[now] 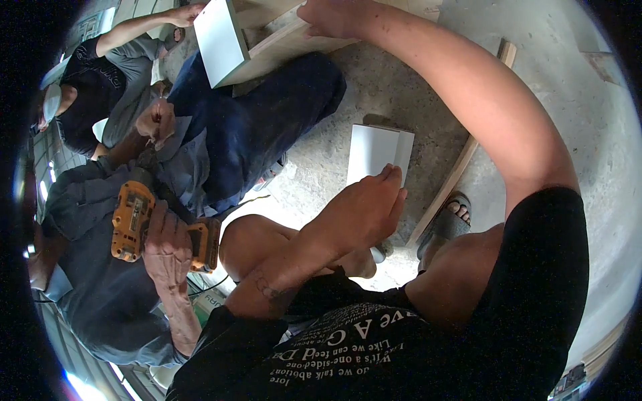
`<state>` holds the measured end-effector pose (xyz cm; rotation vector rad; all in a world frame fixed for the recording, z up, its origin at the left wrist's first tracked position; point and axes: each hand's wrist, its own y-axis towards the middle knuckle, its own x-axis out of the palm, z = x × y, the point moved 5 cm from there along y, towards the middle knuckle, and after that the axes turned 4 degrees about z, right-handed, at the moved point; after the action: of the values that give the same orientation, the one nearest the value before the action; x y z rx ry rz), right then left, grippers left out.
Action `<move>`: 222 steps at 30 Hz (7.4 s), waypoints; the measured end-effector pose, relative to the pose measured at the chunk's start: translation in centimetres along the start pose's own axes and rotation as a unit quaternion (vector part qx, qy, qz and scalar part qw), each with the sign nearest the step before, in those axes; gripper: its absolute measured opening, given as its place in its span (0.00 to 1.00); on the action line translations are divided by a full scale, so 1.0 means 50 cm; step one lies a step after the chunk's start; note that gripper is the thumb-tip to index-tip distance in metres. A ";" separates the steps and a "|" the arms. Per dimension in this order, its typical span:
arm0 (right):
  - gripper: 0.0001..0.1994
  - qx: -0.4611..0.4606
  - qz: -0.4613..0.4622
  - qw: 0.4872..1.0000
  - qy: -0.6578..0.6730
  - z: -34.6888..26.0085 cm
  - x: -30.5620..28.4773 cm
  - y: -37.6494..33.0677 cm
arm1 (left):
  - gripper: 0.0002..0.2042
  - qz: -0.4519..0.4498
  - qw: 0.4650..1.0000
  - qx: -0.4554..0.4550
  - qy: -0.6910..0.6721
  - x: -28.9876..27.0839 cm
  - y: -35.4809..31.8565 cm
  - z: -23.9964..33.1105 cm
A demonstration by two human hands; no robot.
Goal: Assembling wooden panels into a structure using a power drill and screws while sitting on the floor.
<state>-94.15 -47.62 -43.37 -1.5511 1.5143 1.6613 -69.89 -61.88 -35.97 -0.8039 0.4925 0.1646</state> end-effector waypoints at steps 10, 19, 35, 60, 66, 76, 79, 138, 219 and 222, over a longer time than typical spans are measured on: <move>0.16 -0.048 0.105 0.992 0.057 -0.032 -0.073 -0.006 | 0.22 0.027 0.999 0.026 0.018 0.001 -0.003 0.028; 0.16 -0.040 0.072 0.997 -0.005 -0.065 -0.092 -0.006 | 0.23 -0.008 1.000 0.005 0.024 0.038 -0.029 0.039; 0.15 0.004 -0.052 0.998 -0.042 -0.060 -0.066 -0.017 | 0.25 -0.047 0.997 -0.001 0.057 0.072 -0.032 0.047; 0.19 0.051 -0.134 0.990 -0.018 -0.030 -0.055 -0.041 | 0.28 -0.034 0.996 0.013 0.081 0.107 -0.031 0.048; 0.19 0.059 -0.155 0.985 -0.044 -0.017 -0.018 -0.032 | 0.27 -0.013 0.995 0.029 0.094 0.103 -0.046 0.049; 0.21 0.039 -0.101 0.993 -0.045 -0.071 -0.109 -0.038 | 0.26 -0.041 0.994 -0.006 0.100 0.106 -0.054 0.033; 0.20 0.042 -0.107 0.992 -0.053 -0.060 -0.099 -0.048 | 0.27 -0.044 0.994 0.003 0.104 0.114 -0.048 0.033; 0.22 0.058 -0.172 0.983 -0.010 -0.046 -0.091 0.023 | 0.28 -0.081 0.995 -0.047 0.047 0.060 -0.059 0.017; 0.20 0.070 -0.201 0.977 0.018 -0.027 -0.045 0.039 | 0.30 -0.132 0.989 -0.051 0.039 0.062 -0.046 -0.035; 0.20 0.064 -0.194 0.979 0.010 0.002 0.004 -0.003 | 0.30 -0.150 0.987 -0.046 0.033 0.071 -0.031 -0.020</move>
<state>-94.12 -47.54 -43.65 -1.6688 1.2036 1.3056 -66.62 -63.81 -37.24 -0.9666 0.4220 -0.1187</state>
